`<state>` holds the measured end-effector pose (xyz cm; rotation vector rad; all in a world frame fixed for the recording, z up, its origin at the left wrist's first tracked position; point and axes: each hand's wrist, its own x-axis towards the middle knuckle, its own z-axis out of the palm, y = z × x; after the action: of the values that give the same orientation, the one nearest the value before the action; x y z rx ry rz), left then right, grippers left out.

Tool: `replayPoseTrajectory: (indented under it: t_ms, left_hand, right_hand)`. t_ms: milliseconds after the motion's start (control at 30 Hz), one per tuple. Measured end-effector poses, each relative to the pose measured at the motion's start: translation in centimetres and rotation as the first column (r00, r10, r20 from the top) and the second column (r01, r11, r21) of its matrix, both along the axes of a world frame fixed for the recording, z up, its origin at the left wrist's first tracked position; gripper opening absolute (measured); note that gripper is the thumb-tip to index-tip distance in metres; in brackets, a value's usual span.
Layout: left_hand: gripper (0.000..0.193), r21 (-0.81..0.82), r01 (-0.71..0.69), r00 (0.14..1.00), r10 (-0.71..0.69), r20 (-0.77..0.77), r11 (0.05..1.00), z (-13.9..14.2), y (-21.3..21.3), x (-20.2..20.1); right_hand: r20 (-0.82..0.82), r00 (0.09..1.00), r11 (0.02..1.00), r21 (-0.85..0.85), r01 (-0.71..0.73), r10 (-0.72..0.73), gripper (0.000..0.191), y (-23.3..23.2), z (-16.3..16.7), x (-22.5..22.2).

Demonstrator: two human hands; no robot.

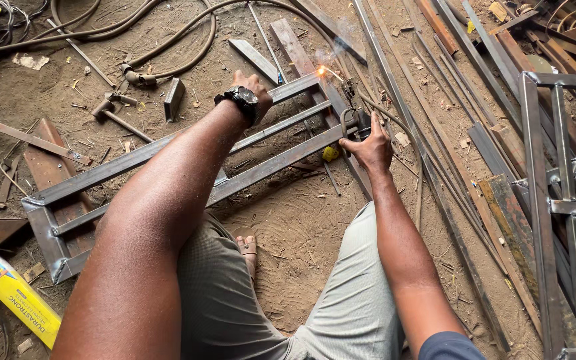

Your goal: The person sits on the ground and welds a rectangular metal frame using a handheld welding torch. They reposition the frame and continue welding different joints, producing visible sparks and molten metal.

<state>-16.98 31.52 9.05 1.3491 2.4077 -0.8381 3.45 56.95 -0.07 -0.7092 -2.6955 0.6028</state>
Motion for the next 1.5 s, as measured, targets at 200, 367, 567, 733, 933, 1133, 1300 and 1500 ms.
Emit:
replayPoseTrajectory:
  t_ms: [200, 367, 567, 733, 933, 1133, 1300, 1500]
  left_hand:
    - [0.030, 0.000, -0.012, 1.000, 0.012, 0.023, 1.000, -0.09, 0.14, -0.17]
    - [0.032, -0.029, -0.020, 1.000, 0.020, 0.022, 0.999, -0.09, 0.09, 0.07]
    - [0.032, -0.025, -0.014, 1.000, 0.014, 0.014, 1.000, -0.01, 0.08, 0.03]
    - [0.027, -0.024, -0.027, 0.999, 0.027, 0.018, 0.999, 0.08, 0.00, 0.31]
    - [0.033, -0.042, -0.027, 0.999, 0.028, 0.025, 0.999, 0.49, -0.02, 0.27]
    - [0.033, -0.045, -0.046, 0.998, 0.048, 0.042, 0.998, 0.56, -0.15, 0.21]
    - [0.031, -0.019, -0.044, 0.998, 0.045, 0.035, 0.999, 0.63, -0.14, 0.17]
    - [0.029, -0.003, -0.032, 0.999, 0.032, 0.016, 0.999, 0.48, -0.25, 0.29]
  right_hand:
    - [-0.012, 1.000, 1.000, -0.001, -0.005, 0.005, 0.126, 0.06, 0.31, -0.02]
    - [0.058, 0.998, 0.999, -0.027, 0.027, -0.025, 0.125, -0.14, 0.44, 0.17]
    - [0.059, 0.998, 1.000, 0.001, 0.024, -0.025, 0.126, -0.10, 0.48, -0.05]
    - [0.038, 0.999, 0.999, 0.040, -0.001, 0.000, 0.127, -0.22, 0.22, 0.13]
    - [0.111, 0.993, 0.999, -0.020, 0.045, -0.043, 0.126, -0.27, 0.22, 0.06]
    - [0.115, 0.992, 0.999, -0.001, 0.047, -0.047, 0.126, -0.46, 0.26, 0.05]
    - [0.113, 0.993, 1.000, 0.002, 0.030, -0.031, 0.126, -0.30, 0.13, 0.02]
    - [0.124, 0.992, 0.999, -0.012, 0.032, -0.030, 0.126, -0.21, -0.07, 0.03]
